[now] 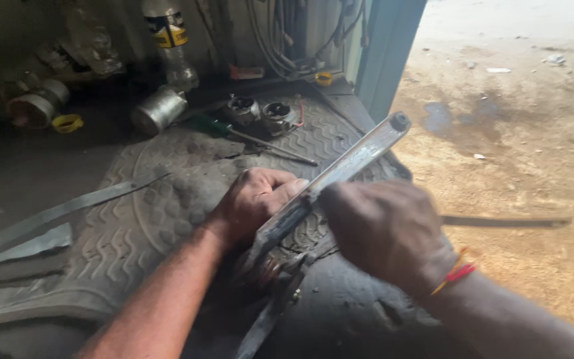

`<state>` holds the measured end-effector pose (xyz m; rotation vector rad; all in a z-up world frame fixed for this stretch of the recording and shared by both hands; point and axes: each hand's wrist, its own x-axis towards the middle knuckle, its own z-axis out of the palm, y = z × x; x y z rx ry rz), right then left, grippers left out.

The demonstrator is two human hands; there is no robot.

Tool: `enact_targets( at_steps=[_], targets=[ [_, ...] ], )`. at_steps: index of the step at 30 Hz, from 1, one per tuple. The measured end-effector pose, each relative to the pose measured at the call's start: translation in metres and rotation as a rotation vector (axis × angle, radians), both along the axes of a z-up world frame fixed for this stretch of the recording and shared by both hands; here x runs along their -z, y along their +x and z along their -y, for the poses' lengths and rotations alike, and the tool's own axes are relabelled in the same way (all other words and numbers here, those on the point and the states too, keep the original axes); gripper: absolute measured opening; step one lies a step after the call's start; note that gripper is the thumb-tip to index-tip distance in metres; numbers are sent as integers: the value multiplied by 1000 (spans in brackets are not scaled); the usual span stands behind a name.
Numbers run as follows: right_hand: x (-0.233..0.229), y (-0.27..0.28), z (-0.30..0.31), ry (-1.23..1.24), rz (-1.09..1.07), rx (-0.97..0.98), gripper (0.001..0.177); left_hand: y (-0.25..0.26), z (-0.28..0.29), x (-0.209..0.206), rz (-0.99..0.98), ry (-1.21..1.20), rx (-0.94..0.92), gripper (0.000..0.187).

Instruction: The person scrubs a long metal bar with a small metal tool and wipes it with a dark cloth. They repeat this process on different sections of the bar, occasionally flipping it over to clean the other side.

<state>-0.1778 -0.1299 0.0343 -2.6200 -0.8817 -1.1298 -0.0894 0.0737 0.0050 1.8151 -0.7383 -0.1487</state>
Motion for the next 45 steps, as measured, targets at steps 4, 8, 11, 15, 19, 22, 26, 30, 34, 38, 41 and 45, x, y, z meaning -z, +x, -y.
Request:
enact_targets(
  at_steps=[4, 8, 11, 15, 19, 22, 26, 30, 34, 38, 41, 45],
  targets=[
    [-2, 8, 4, 24, -82, 174, 21, 0, 1, -1, 16, 36, -35, 40],
    [2, 4, 7, -11, 18, 42, 14, 1, -2, -2, 181, 92, -52, 37],
    [5, 10, 14, 64, -32, 44, 17, 3, 0, 0, 36, 56, -40, 41],
    [1, 32, 27, 80, -147, 369, 12, 5, -2, 2, 29, 9, 13, 40],
    [11, 21, 30, 45, -39, 217, 9, 6, 3, 6, -81, -66, 36, 36],
    [12, 20, 28, 52, -71, 213, 8, 6, 5, 8, -139, -71, 14, 35],
    [3, 26, 27, 150, -98, 300, 9, 4, 4, 5, -53, 66, -111, 35],
    [6, 30, 31, 117, -78, 308, 11, 2, 5, 7, -77, -6, -49, 35],
    [12, 25, 31, 129, 19, 161, 9, 1, 4, 4, -153, -33, -46, 34],
    [11, 30, 30, 146, -116, 261, 13, 2, 5, 5, -134, -77, -3, 32],
    [8, 25, 27, 110, -112, 209, 12, 4, 3, 3, -54, -30, 3, 33],
    [5, 31, 33, 114, -213, 349, 7, 3, 4, 8, -77, -17, -35, 32]
  ],
)
